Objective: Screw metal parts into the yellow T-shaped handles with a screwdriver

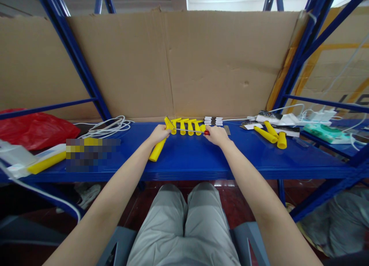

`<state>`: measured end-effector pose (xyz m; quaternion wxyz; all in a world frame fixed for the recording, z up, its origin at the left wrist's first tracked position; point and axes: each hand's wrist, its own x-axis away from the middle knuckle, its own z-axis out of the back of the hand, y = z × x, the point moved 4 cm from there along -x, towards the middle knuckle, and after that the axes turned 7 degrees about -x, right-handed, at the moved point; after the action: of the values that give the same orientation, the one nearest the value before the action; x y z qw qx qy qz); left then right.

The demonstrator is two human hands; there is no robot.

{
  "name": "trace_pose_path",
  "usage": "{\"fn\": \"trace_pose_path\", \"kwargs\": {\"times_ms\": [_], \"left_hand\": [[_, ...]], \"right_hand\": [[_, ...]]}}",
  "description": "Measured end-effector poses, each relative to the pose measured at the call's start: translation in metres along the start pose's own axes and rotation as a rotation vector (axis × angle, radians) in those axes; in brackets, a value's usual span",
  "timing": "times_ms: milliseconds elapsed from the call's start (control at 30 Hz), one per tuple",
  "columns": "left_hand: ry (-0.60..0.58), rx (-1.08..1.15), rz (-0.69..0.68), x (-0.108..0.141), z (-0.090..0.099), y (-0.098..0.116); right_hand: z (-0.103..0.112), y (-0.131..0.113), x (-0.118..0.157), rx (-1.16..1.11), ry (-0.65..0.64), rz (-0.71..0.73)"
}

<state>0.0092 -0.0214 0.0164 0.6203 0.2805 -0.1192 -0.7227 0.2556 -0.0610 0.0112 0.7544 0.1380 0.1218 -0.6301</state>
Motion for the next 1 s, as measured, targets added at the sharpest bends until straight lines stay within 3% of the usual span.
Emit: {"fn": "trace_pose_path", "kwargs": {"times_ms": [400,600,767,1000], "left_hand": [[0.021,-0.021,-0.019,-0.0024,-0.0005,-0.0029],[0.018,-0.013,-0.019,-0.0019,-0.0003,-0.0025],[0.007,-0.003,-0.004,0.0003,0.0013,-0.0004],[-0.005,-0.008,-0.003,0.0013,0.0021,0.0003]], "right_hand": [[0.0019,-0.0041,0.0006,-0.067,0.024,0.067],[-0.0023,-0.0029,0.0014,-0.062,-0.035,-0.003],[-0.0059,-0.0018,-0.0010,-0.111,-0.066,0.038],[-0.0001,-0.0001,0.0007,-0.047,-0.011,0.026]]}}
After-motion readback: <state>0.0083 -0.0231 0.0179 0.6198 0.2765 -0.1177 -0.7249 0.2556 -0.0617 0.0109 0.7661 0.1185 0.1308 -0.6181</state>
